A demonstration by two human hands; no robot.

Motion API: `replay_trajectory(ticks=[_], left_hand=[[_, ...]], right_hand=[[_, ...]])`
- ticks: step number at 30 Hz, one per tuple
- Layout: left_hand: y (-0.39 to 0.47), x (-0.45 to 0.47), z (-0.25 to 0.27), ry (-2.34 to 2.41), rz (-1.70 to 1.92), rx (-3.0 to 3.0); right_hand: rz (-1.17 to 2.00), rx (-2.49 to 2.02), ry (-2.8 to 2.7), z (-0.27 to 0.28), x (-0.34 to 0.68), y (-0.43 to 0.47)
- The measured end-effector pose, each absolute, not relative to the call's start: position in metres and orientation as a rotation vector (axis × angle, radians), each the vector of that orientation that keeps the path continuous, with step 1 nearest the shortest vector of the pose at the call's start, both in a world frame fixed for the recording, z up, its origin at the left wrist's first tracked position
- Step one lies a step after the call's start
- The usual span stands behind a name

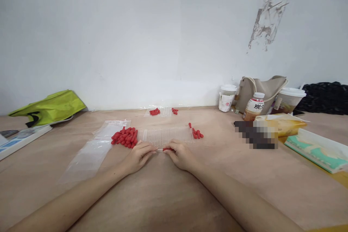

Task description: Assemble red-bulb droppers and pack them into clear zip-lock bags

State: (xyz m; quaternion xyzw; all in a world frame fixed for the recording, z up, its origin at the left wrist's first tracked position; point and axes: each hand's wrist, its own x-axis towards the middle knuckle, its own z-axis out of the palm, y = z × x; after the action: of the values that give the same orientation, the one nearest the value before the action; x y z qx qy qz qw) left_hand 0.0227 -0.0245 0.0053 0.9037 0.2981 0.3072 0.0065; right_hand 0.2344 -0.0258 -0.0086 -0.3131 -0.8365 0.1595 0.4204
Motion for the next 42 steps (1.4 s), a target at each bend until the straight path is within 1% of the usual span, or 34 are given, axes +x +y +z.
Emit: replay_trajectory(ticks=[6,13,17,23,32,42], left_hand=[[-0.0259,0.0239,0.008,0.999,0.947,2.855],[-0.0274,0.0237,0.009,1.026,0.893,2.893],[-0.0273,0.0231,0.0089,1.032,0.873,2.877],[-0.0264,0.0249,0.0081,1.009,0.826,2.916],[-0.0241,0.0212,0.0053,1.084,0.96,2.853],[-0.0251,0.0221,0.0061,1.026,0.896,2.82]], right_hand=[[0.47,-0.792,-2.106,-0.003,0.2358,-0.0278],[0.321,-0.835,-2.148,-0.0063,0.235,-0.0283],[0.289,-0.827,-2.177,-0.0083,0.2354,-0.0278],[0.328,-0.769,-2.173,-0.0055,0.2323,-0.031],[0.413,-0.837,-2.064,-0.0015,0.2371,-0.0301],[0.427,-0.782,-2.12,-0.0022,0.2367,-0.0294]])
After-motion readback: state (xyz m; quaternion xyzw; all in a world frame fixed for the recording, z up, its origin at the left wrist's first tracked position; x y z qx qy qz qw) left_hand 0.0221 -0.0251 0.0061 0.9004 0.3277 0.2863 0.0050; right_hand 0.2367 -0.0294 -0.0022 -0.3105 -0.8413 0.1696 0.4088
